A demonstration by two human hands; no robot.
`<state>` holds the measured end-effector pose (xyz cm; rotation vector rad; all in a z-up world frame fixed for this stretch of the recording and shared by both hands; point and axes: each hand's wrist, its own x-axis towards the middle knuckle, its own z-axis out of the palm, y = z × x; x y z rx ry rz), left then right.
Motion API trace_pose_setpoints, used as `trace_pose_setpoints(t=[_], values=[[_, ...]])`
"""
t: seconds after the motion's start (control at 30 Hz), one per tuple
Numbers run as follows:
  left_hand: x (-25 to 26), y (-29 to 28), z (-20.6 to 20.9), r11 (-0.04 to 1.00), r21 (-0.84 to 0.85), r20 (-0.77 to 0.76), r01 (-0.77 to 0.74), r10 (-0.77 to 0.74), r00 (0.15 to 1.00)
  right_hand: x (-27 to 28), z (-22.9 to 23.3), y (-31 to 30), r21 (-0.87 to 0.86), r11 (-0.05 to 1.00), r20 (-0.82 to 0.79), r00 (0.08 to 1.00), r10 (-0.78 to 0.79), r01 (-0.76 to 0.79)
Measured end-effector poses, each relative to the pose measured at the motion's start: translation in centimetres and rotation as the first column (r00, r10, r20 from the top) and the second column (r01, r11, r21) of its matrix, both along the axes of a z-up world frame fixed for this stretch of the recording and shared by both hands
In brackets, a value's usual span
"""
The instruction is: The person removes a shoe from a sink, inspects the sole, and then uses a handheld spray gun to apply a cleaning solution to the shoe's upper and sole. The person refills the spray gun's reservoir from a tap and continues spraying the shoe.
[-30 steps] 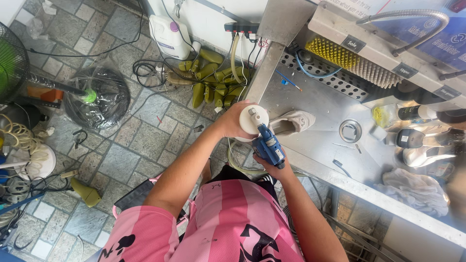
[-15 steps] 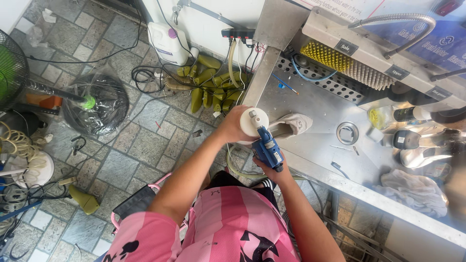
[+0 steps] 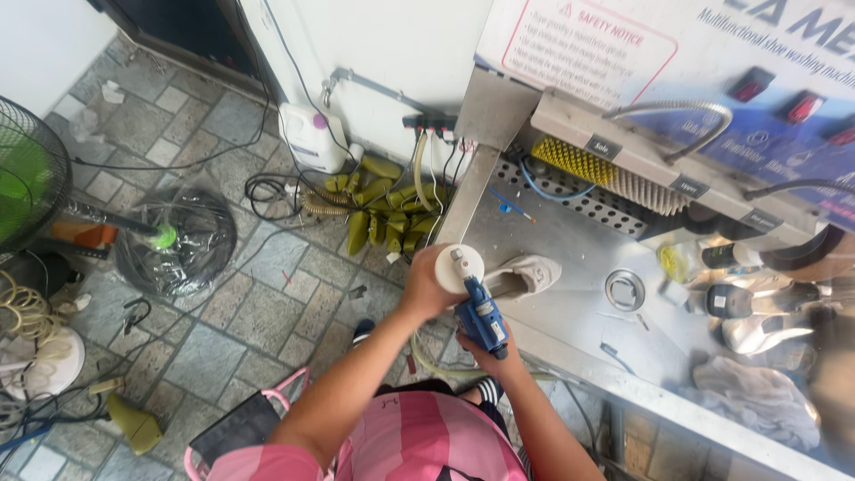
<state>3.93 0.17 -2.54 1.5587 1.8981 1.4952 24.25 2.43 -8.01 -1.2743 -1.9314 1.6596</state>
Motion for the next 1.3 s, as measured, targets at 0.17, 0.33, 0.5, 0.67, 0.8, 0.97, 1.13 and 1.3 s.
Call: trace_pose_setpoints(t=[0.17,0.33,0.5,0.67,0.8,0.97,1.13,1.3], values=[[-0.8,-0.3,1.3,0.987,0.005,0.266,0.163,-0.158,0.951,0.2,0.3,0.0,0.031,0.999,-0.048,0.998,0.040,-0.038],[-3.6,1.8,1.7,0.911,0.004,0.076,0.412,-0.411,0.908,0.1,-0.3,0.5,0.044,0.998,-0.213,0.975,0.061,-0.053],[1.5,-0.2,0.8,0.992,0.120,0.059,-0.043,0.036,0.998,0.8,-2.6,0.6,0.079,0.997,-0.158,0.987,0.013,0.000],[-2.6,1.4,2.7,0.824,0.002,0.442,0.567,-0.509,0.738,1.3,-4.1,1.5,0.013,0.999,-0.076,0.996,0.042,-0.041],[-2.1,1.8,2.7,0.931,-0.097,0.192,0.351,-0.328,0.925,1.0,-5.1,2.0,0.023,1.000,-0.209,0.978,-0.007,0.013],[2.8,-0.2,1.1,0.986,0.072,0.225,-0.150,0.130,0.966,1.3,-5.0,1.2,0.015,0.999,-0.153,0.987,0.047,-0.045],[-2.5,1.6,2.0,0.899,-0.040,0.258,0.437,-0.413,0.874,0.6,-2.7,1.1,-0.073,0.996,-0.144,0.989,0.037,-0.048],[1.4,1.0,1.5,0.996,0.040,0.144,0.080,-0.085,0.986,0.5,-2.2,0.6,0.034,0.998,-0.110,0.992,0.058,-0.054]])
